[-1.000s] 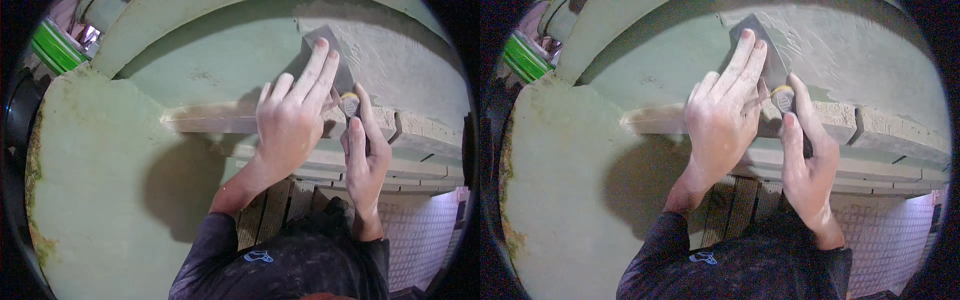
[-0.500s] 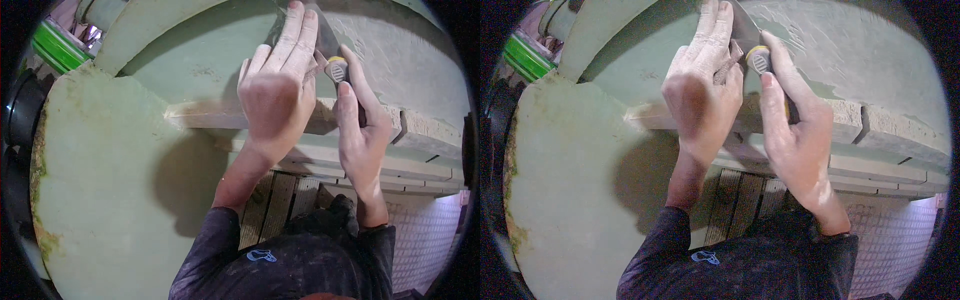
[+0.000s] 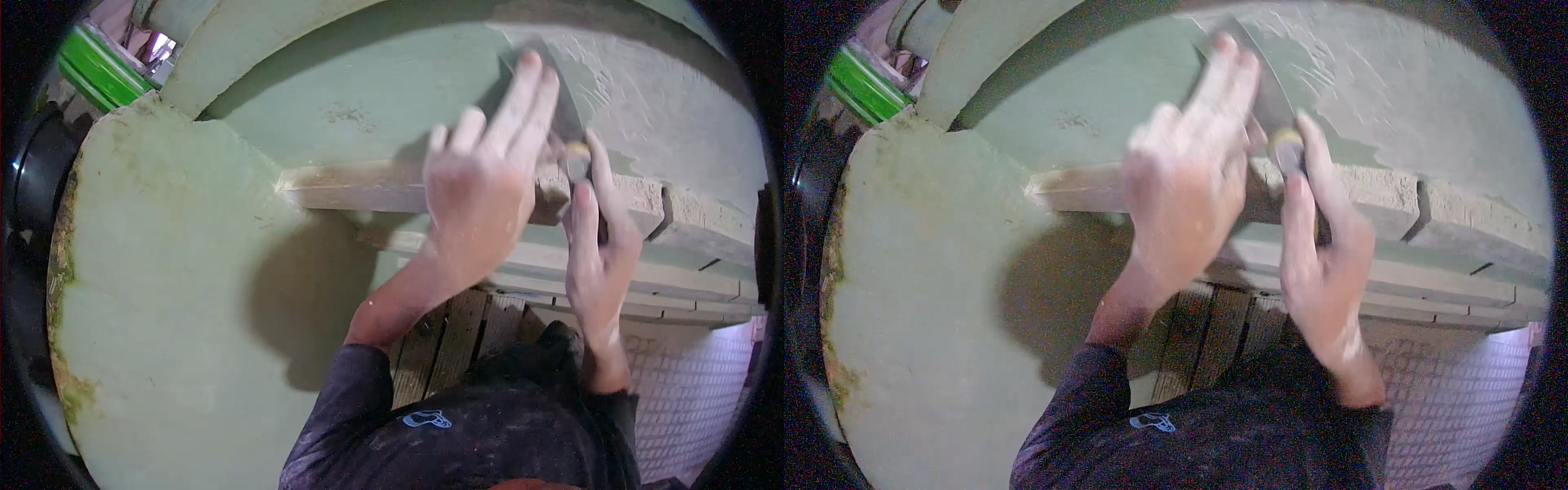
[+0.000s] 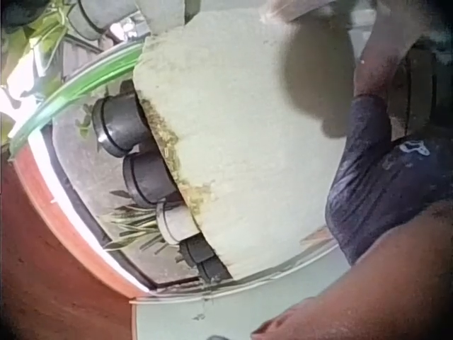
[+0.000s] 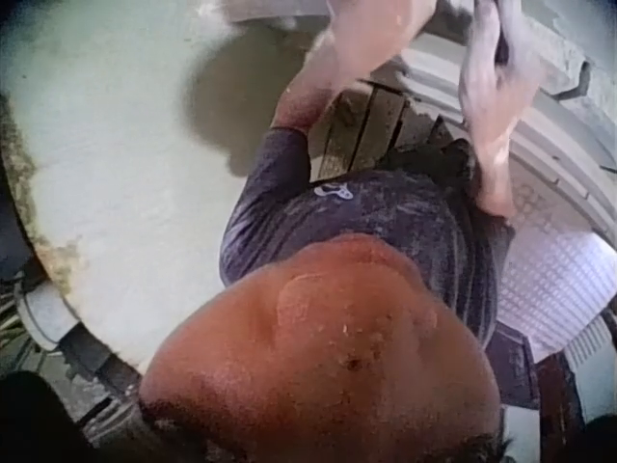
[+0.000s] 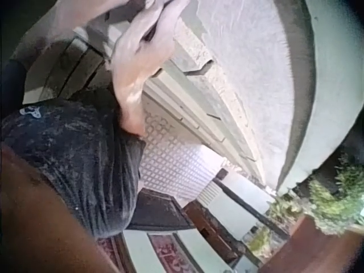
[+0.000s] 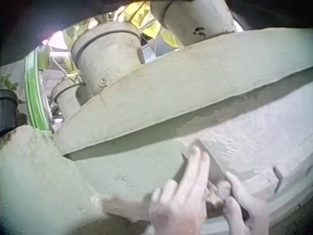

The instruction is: The person is smoothing plaster on a stone structure using a putty knife and sanding block.

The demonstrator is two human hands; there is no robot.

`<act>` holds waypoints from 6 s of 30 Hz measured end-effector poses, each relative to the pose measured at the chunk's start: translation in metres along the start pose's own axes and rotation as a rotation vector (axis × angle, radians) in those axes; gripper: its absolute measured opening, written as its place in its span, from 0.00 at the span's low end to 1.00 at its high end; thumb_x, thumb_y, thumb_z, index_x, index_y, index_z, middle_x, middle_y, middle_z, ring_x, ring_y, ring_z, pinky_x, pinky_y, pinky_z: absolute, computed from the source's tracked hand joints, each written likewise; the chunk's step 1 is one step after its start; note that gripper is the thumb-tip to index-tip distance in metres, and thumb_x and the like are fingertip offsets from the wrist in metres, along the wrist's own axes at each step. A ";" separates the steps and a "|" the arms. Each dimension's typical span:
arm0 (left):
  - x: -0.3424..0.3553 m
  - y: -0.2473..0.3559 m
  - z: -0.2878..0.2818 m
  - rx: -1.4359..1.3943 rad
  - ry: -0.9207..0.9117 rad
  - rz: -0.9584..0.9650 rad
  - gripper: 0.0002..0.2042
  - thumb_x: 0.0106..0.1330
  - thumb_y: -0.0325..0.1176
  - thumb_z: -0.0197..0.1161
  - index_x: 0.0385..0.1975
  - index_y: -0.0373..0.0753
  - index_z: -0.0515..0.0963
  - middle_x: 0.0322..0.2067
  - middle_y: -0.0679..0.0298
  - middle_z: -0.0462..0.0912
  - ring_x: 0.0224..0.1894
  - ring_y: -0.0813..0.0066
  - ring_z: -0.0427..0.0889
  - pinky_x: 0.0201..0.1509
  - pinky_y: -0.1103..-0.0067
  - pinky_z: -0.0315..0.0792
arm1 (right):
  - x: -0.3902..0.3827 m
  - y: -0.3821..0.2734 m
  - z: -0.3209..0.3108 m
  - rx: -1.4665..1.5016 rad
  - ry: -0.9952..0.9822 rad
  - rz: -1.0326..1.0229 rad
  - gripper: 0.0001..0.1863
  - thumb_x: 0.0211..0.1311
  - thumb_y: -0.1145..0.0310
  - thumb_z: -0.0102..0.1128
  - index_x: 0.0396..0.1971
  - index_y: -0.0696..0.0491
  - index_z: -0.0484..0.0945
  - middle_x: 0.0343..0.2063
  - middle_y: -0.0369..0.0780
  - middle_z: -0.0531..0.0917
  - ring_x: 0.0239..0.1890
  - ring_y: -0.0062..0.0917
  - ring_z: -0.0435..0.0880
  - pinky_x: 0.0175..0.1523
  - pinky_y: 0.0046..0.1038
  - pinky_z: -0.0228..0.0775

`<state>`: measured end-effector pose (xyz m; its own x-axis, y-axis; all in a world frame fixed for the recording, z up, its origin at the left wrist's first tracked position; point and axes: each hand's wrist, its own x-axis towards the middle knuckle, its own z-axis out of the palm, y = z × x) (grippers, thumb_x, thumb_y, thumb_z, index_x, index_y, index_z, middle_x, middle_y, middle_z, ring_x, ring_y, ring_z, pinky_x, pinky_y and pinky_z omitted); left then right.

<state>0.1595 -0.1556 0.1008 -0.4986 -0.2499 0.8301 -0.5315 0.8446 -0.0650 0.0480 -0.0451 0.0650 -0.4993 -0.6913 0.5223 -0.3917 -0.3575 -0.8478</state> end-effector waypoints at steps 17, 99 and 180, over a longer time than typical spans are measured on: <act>-0.084 0.079 -0.016 -0.573 -0.422 -0.330 0.26 0.63 0.29 0.70 0.63 0.39 0.77 0.62 0.62 0.81 0.45 0.63 0.87 0.51 0.72 0.80 | -0.100 0.086 -0.137 0.146 -0.195 0.597 0.16 0.69 0.63 0.65 0.46 0.61 0.86 0.31 0.31 0.82 0.32 0.13 0.74 0.37 0.19 0.66; -0.015 0.256 0.089 -0.972 0.072 -0.606 0.47 0.50 0.20 0.70 0.73 0.21 0.53 0.76 0.33 0.43 0.77 0.40 0.55 0.75 0.65 0.64 | 0.071 0.030 -0.271 -0.527 -0.681 -0.229 0.25 0.77 0.68 0.51 0.68 0.63 0.70 0.40 0.47 0.89 0.31 0.15 0.75 0.36 0.21 0.67; -0.040 0.118 0.048 -0.746 -0.208 -0.162 0.37 0.53 0.18 0.62 0.68 0.17 0.63 0.76 0.35 0.44 0.80 0.49 0.49 0.77 0.70 0.63 | -0.005 0.038 -0.146 -0.378 -0.232 0.022 0.26 0.81 0.66 0.48 0.69 0.69 0.66 0.57 0.50 0.83 0.56 0.27 0.79 0.64 0.29 0.67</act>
<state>0.0838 -0.0688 0.0335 -0.6114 -0.4179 0.6720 -0.0457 0.8664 0.4973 -0.0777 0.0363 0.0435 -0.3411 -0.8340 0.4337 -0.6595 -0.1164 -0.7426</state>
